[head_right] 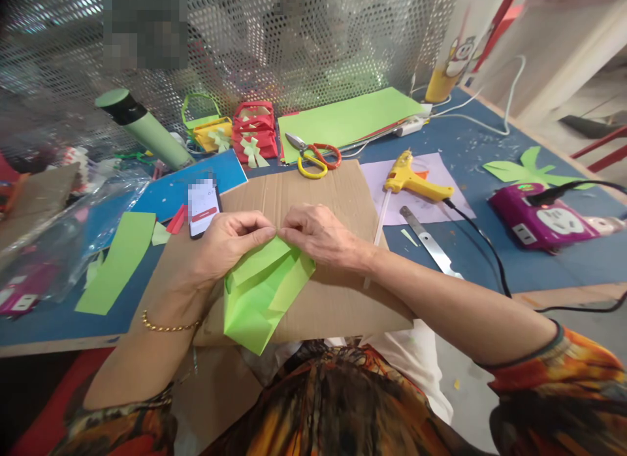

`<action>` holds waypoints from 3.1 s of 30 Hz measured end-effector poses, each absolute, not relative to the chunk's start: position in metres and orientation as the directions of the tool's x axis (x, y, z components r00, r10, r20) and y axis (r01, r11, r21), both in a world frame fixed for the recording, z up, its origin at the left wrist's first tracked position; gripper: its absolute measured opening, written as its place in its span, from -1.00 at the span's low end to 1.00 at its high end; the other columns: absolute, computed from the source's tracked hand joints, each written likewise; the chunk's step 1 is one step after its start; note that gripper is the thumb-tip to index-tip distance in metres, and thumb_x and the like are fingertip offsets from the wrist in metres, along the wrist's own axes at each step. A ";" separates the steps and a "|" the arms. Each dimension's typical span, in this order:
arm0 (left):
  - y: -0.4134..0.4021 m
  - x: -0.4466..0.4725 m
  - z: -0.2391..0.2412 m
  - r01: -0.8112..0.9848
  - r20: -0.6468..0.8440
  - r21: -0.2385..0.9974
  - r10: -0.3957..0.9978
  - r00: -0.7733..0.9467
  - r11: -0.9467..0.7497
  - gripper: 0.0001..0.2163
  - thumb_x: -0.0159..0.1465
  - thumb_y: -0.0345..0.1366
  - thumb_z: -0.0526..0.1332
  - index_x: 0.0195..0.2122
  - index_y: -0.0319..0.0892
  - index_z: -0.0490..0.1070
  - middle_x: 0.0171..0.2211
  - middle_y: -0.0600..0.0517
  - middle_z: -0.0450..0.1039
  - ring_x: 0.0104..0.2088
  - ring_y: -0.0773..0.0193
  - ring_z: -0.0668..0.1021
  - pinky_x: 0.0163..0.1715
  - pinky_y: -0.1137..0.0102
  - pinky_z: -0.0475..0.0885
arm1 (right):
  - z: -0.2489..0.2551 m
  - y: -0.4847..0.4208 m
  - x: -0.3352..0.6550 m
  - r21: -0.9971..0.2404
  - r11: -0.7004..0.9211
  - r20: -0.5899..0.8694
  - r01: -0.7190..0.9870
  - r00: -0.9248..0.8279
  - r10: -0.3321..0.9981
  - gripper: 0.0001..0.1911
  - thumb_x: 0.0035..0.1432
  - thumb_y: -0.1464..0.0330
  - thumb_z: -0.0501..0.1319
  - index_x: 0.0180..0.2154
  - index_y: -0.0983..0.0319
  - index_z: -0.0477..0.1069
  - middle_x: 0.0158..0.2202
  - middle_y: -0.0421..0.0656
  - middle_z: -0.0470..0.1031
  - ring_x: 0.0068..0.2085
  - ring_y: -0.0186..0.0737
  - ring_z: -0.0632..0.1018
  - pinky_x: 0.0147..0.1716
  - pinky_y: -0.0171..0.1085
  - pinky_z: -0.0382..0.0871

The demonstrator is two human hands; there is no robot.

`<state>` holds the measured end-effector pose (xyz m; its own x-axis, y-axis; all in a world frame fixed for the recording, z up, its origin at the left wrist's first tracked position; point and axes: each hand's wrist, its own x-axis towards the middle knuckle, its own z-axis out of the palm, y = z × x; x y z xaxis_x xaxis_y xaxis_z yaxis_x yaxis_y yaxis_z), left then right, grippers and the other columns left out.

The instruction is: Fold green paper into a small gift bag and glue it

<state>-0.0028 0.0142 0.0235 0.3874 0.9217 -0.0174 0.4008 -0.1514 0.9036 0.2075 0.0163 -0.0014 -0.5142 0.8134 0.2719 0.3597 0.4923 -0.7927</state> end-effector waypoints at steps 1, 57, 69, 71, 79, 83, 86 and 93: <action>0.014 -0.003 0.024 0.393 -0.021 0.909 0.925 0.378 -0.140 -0.77 0.21 -0.13 0.34 -0.44 -0.20 0.52 -0.51 0.09 0.45 -0.48 0.37 0.41 -0.49 0.45 0.30 | -0.002 0.018 0.209 -0.806 0.463 0.243 0.369 -0.507 0.827 -0.64 0.36 0.21 0.11 -0.46 0.24 0.38 -0.49 -0.24 0.34 -0.44 -0.38 0.35 -0.41 -0.31 0.17; 0.021 -0.005 0.015 0.417 0.108 0.880 0.951 0.291 -0.227 -0.82 0.23 -0.16 0.33 -0.33 -0.18 0.51 -0.41 0.06 0.50 -0.40 0.33 0.47 -0.42 0.45 0.34 | -0.006 0.026 0.213 -0.833 0.386 0.205 0.397 -0.427 0.881 -0.70 0.21 0.15 0.19 -0.45 0.21 0.36 -0.56 -0.32 0.24 -0.50 -0.40 0.24 -0.48 -0.31 0.07; 0.022 -0.005 0.018 0.280 -0.002 0.957 0.965 0.264 -0.074 -0.65 0.06 0.02 0.47 -0.43 -0.18 0.52 -0.47 0.06 0.49 -0.44 0.31 0.46 -0.47 0.44 0.37 | -0.003 0.020 0.212 -0.823 0.427 0.235 0.376 -0.459 0.857 -0.64 0.14 0.22 0.28 -0.05 0.25 0.47 -0.42 -0.26 0.46 -0.42 -0.33 0.42 -0.41 -0.30 0.24; 0.022 -0.005 0.018 0.269 0.003 0.961 0.969 0.248 -0.072 -0.63 0.04 0.03 0.49 -0.44 -0.18 0.51 -0.47 0.06 0.49 -0.44 0.30 0.46 -0.48 0.44 0.37 | -0.004 0.021 0.214 -0.825 0.444 0.285 0.351 -0.420 0.862 -0.71 0.15 0.25 0.27 -0.11 0.24 0.46 -0.42 -0.26 0.45 -0.42 -0.33 0.43 -0.40 -0.29 0.26; 0.020 -0.003 0.019 0.298 0.030 0.948 0.961 0.276 -0.116 -0.66 0.08 0.01 0.47 -0.45 -0.18 0.51 -0.48 0.07 0.47 -0.44 0.32 0.45 -0.49 0.46 0.36 | -0.004 0.020 0.213 -0.814 0.465 0.326 0.347 -0.389 0.861 -0.82 0.22 0.25 0.21 -0.23 0.22 0.45 -0.43 -0.23 0.49 -0.42 -0.32 0.44 -0.39 -0.29 0.28; 0.020 -0.002 0.021 0.287 0.004 0.954 0.963 0.269 -0.084 -0.65 0.05 0.02 0.48 -0.43 -0.17 0.53 -0.46 0.04 0.51 -0.43 0.29 0.48 -0.48 0.44 0.39 | -0.002 0.017 0.212 -0.817 0.462 0.314 0.345 -0.405 0.859 -0.82 0.23 0.25 0.21 -0.22 0.21 0.47 -0.42 -0.22 0.51 -0.42 -0.31 0.45 -0.39 -0.28 0.29; 0.021 -0.004 0.022 0.294 -0.007 0.953 0.960 0.279 -0.078 -0.66 0.04 0.02 0.47 -0.42 -0.18 0.56 -0.44 0.02 0.56 -0.42 0.27 0.51 -0.47 0.42 0.41 | 0.001 0.016 0.213 -0.832 0.455 0.296 0.318 -0.439 0.848 -0.80 0.23 0.22 0.22 -0.22 0.22 0.47 -0.42 -0.21 0.51 -0.42 -0.30 0.44 -0.40 -0.29 0.30; 0.020 -0.005 0.025 0.314 -0.045 0.948 0.955 0.292 -0.052 -0.64 0.03 0.02 0.49 -0.41 -0.19 0.56 -0.43 0.02 0.56 -0.43 0.29 0.51 -0.48 0.44 0.42 | -0.003 0.017 0.212 -0.828 0.457 0.306 0.326 -0.421 0.854 -0.73 0.22 0.23 0.23 -0.10 0.23 0.50 -0.44 -0.23 0.49 -0.42 -0.30 0.45 -0.38 -0.28 0.29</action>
